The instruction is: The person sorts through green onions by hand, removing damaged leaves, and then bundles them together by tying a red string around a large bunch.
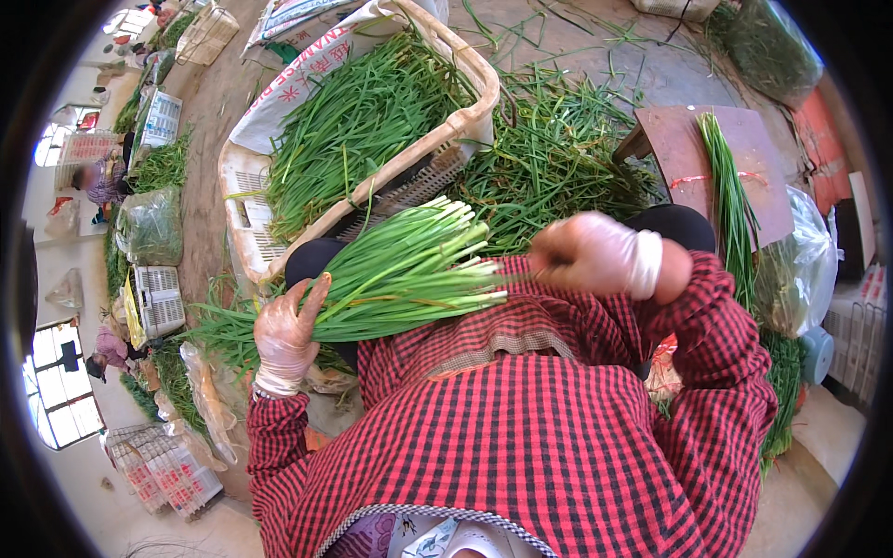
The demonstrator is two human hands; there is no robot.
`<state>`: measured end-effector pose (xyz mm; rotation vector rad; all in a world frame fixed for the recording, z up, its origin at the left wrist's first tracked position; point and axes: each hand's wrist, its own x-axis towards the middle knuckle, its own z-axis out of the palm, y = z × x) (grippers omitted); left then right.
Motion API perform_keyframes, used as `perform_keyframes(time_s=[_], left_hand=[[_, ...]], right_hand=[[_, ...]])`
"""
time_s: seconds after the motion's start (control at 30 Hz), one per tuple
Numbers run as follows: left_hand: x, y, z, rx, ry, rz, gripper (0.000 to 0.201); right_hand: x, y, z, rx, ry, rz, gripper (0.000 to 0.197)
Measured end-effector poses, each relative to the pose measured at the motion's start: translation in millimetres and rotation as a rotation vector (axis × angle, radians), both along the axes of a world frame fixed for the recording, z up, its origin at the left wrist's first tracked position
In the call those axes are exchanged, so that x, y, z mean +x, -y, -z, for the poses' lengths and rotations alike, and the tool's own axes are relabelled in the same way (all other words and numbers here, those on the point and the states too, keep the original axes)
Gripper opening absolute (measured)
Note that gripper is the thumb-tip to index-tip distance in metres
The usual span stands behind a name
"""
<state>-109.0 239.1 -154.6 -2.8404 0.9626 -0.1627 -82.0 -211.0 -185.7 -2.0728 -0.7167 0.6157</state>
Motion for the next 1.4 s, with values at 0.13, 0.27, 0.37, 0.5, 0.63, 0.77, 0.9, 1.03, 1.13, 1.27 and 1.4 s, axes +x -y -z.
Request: perform_keyframes(time_s=[0.13, 0.27, 0.37, 0.5, 0.63, 0.77, 0.9, 1.03, 1.13, 1.27, 1.4], left_hand=[[0.8, -2.2, -6.3, -0.016, 0.032, 0.007, 0.086], [4.9, 5.3, -7.7, -0.012, 0.037, 0.048, 0.086], [5.2, 9.1, -13.2, -0.031, 0.047, 0.076, 0.086], [1.0, -1.2, -11.6, 0.013, 0.033, 0.045, 0.089], [1.7, -6.2, -3.6, -0.018, -0.018, 0.028, 0.092], [2.3, -7.9, 1.0, -0.028, -0.081, 0.003, 0.093], [2.0, -10.9, 5.5, -0.060, -0.082, -0.053, 0.095], [1.3, -5.9, 3.2, 0.031, -0.084, -0.103, 0.096], [1.6, 5.5, -1.7, 0.041, -0.069, -0.126, 0.096], [0.0, 8.9, -9.9, 0.048, -0.003, -0.118, 0.098], [1.8, -4.4, 0.7, 0.008, 0.115, -0.087, 0.095]], right_hand=[[19.1, 34.6, 7.9, -0.820, 0.326, 0.307, 0.025], [21.2, -50.4, -2.9, -0.111, 0.561, 0.202, 0.029], [19.1, -112.3, 5.4, -0.124, 0.540, -0.023, 0.017], [18.0, -114.9, 12.2, 0.059, 0.460, -0.069, 0.015], [9.3, -78.9, 0.9, 0.138, 0.174, -0.128, 0.015], [11.3, -17.5, 0.4, 0.067, -0.054, -0.004, 0.017], [15.9, 38.6, 23.2, -0.444, 0.303, 0.360, 0.019], [4.4, -29.7, 7.2, -0.115, 0.360, 0.431, 0.017], [2.8, -95.1, 8.3, -0.131, 0.300, 0.180, 0.027], [9.1, -126.7, 28.3, 0.127, 0.333, 0.178, 0.016], [1.7, -108.7, 16.2, 0.318, -0.046, 0.074, 0.013]])
